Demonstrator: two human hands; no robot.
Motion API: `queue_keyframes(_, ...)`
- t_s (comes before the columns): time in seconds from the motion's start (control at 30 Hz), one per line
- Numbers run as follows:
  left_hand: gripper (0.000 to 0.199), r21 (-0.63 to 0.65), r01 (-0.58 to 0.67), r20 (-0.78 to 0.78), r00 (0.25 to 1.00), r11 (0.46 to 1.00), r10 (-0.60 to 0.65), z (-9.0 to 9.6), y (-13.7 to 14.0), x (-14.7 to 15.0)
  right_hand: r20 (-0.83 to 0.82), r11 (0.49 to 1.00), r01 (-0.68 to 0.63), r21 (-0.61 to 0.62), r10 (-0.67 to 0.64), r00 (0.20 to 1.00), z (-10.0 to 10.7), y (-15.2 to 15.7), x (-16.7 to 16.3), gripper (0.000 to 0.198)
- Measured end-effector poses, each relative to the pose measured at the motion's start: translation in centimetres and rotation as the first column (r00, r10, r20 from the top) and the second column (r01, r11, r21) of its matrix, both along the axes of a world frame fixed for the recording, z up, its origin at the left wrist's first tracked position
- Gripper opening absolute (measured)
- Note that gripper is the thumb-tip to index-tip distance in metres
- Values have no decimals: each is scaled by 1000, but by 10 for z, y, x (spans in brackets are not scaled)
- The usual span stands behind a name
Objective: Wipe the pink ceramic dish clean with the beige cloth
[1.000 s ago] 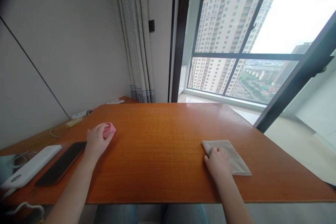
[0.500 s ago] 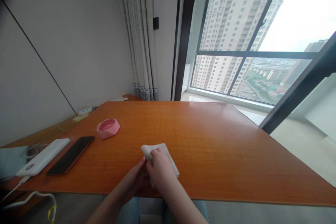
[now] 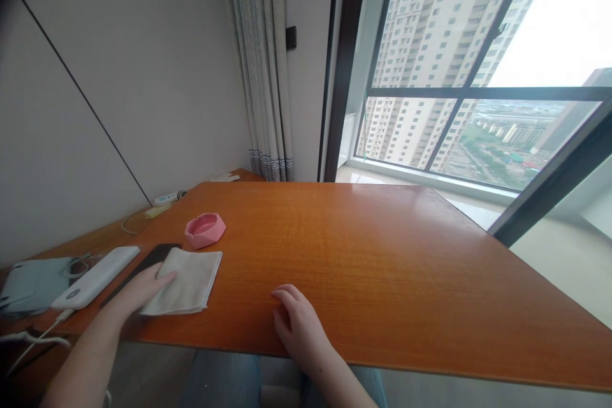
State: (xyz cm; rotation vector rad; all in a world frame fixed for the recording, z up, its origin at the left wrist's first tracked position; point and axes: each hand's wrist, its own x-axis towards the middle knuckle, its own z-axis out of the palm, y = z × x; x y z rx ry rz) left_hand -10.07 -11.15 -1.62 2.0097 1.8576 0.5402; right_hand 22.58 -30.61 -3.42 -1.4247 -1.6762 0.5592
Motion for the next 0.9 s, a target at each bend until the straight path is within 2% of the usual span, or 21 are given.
queue_keyframes(0.07, 46, 18, -29, -202, 979, 999, 32, -5, 4, -1, -5, 1000, 0, 8, 0, 1000, 0, 0, -1, 32)
queue_keyframes(0.13, 53, 92, -46, -330, 941, 995, 74, -9, 0, 3, -3, 1000, 0, 13, 0, 1000, 0, 1, -1, 32)
queue_keyframes(0.27, 48, 273, 12, -455, 883, 962, 118, -11, -14, 18, 9, 1000, -4, 15, 3, 1000, 0, 0, -1, 31)
queue_keyframes(0.37, 41, 395, 12, -450, 874, 919, 183, -6, -23, 35, -2, 1000, -7, 10, 7, 1000, 1, -1, -1, 32)
queue_keyframes(0.43, 38, 396, 87, -370, 926, 914, 72, -1, -29, 56, -13, 999, -30, -14, 30, 999, 4, 1, 1, 33)
queue_keyframes(0.5, 35, 316, 284, -237, 947, 905, -215, 4, -38, 85, -4, 997, -47, -67, 47, 999, 10, 8, 8, 32)
queue_keyframes(0.53, 34, 261, 380, -143, 924, 887, -354, 6, -43, 103, 10, 995, -45, -94, 46, 999, 14, 14, 13, 30)
queue_keyframes(0.57, 32, 195, 496, -55, 867, 846, -495, 8, -49, 122, 34, 993, -36, -114, 40, 999, 19, 21, 19, 29)
queue_keyframes(0.63, 28, 107, 715, 55, 689, 691, -722, 11, -58, 164, 112, 990, -3, -139, 18, 993, 26, 39, 35, 25)
queue_keyframes(0.7, 20, 63, 813, 43, 577, 578, -816, 13, -62, 204, 234, 983, 53, -175, -11, 972, 30, 58, 52, 19)
queue_keyframes(0.8, 18, 58, 812, -55, 584, 581, -810, 10, -54, 252, 405, 952, 182, -245, -70, 912, 28, 81, 74, 10)
queue_keyframes(0.9, 23, 11, 809, -118, 584, 587, -803, 2, -44, 279, 451, 944, 250, -215, -131, 883, 19, 89, 86, 9)
